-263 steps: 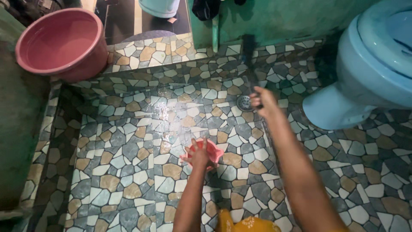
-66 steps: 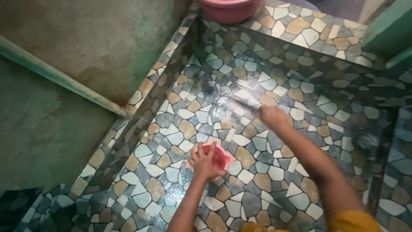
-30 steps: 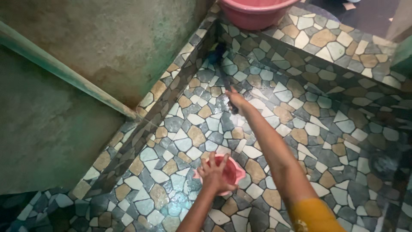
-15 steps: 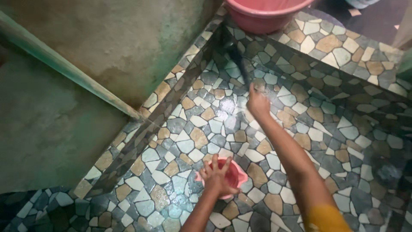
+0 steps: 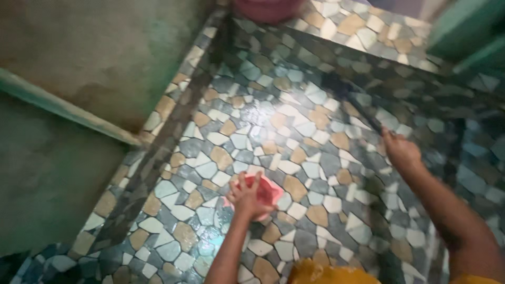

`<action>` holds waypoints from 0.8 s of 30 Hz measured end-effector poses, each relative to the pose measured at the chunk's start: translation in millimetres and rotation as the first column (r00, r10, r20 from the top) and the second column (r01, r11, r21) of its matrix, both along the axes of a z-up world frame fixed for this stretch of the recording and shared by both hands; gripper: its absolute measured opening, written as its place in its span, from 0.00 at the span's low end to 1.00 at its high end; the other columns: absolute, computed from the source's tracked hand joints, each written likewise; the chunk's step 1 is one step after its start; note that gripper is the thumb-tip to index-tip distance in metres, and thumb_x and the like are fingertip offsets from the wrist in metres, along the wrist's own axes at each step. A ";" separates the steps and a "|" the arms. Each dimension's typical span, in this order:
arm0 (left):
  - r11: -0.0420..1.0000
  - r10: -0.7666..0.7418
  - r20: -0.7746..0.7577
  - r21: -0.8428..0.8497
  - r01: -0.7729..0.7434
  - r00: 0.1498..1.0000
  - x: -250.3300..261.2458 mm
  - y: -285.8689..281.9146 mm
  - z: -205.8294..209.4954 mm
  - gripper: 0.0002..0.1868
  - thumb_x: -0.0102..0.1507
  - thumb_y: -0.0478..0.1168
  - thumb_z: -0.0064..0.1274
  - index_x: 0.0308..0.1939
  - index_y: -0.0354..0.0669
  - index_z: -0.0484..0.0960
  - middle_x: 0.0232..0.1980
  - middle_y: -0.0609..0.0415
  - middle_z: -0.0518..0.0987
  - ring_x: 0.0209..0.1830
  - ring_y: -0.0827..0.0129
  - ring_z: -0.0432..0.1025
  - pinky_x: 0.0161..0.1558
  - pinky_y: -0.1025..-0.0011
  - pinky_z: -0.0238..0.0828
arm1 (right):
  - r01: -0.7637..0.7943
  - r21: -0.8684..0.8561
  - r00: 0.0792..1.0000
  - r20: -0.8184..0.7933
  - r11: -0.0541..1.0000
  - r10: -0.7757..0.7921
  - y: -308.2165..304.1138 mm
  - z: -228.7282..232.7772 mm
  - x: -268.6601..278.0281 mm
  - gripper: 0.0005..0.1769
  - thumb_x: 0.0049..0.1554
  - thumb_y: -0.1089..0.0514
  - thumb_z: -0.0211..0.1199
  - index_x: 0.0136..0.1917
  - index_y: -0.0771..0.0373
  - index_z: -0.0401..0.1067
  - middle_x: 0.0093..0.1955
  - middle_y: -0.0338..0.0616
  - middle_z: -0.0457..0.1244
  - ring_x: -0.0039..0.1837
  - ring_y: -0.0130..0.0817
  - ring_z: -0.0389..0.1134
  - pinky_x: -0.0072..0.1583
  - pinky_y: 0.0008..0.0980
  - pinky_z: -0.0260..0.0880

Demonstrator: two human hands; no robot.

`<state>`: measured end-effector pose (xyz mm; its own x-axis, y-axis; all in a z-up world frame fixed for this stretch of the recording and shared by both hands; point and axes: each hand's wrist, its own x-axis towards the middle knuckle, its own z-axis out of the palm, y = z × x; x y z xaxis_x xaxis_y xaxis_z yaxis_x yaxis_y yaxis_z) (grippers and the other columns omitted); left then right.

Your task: The person scrubs the tiled floor and a blue toilet using a brush and pouring water from a small pink container.

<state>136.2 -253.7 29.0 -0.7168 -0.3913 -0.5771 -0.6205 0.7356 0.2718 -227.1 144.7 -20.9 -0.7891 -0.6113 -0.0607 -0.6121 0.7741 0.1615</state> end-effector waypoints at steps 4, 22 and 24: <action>0.999 0.050 0.054 -0.020 -0.049 0.997 -10.0 6.2 3.2 0.71 0.40 0.76 0.69 0.80 0.81 0.42 0.83 0.45 0.29 0.78 0.23 0.30 0.67 0.27 0.39 | 0.392 0.076 0.891 0.218 0.917 -0.399 40.2 -7.5 46.9 0.26 0.66 0.47 0.45 0.73 0.59 0.63 0.48 0.62 0.69 0.48 0.59 0.71 0.51 0.58 0.70; 0.882 0.440 -0.077 0.227 -0.414 0.895 56.5 -42.0 -98.7 0.24 0.53 0.56 0.54 0.45 0.47 0.87 0.40 0.45 0.89 0.44 0.54 0.84 0.68 0.43 0.54 | 0.083 -0.191 0.981 0.191 0.978 -0.046 -251.4 -28.7 49.4 0.27 0.65 0.48 0.47 0.76 0.52 0.58 0.45 0.57 0.70 0.44 0.54 0.74 0.41 0.52 0.75; 0.895 0.433 -0.151 0.190 -0.404 0.889 63.2 -53.7 -105.5 0.21 0.53 0.54 0.55 0.43 0.47 0.89 0.38 0.45 0.87 0.44 0.51 0.82 0.63 0.47 0.59 | -0.129 -0.103 0.963 0.226 0.986 0.150 -252.7 -20.8 97.1 0.30 0.65 0.46 0.47 0.80 0.43 0.53 0.43 0.54 0.70 0.42 0.53 0.73 0.40 0.51 0.74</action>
<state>199.4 -307.4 -76.6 -0.6042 -0.5984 -0.5262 -0.7895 0.3599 0.4972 -130.0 -108.0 -41.7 -0.6661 -0.7253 -0.1739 -0.7278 0.6830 -0.0614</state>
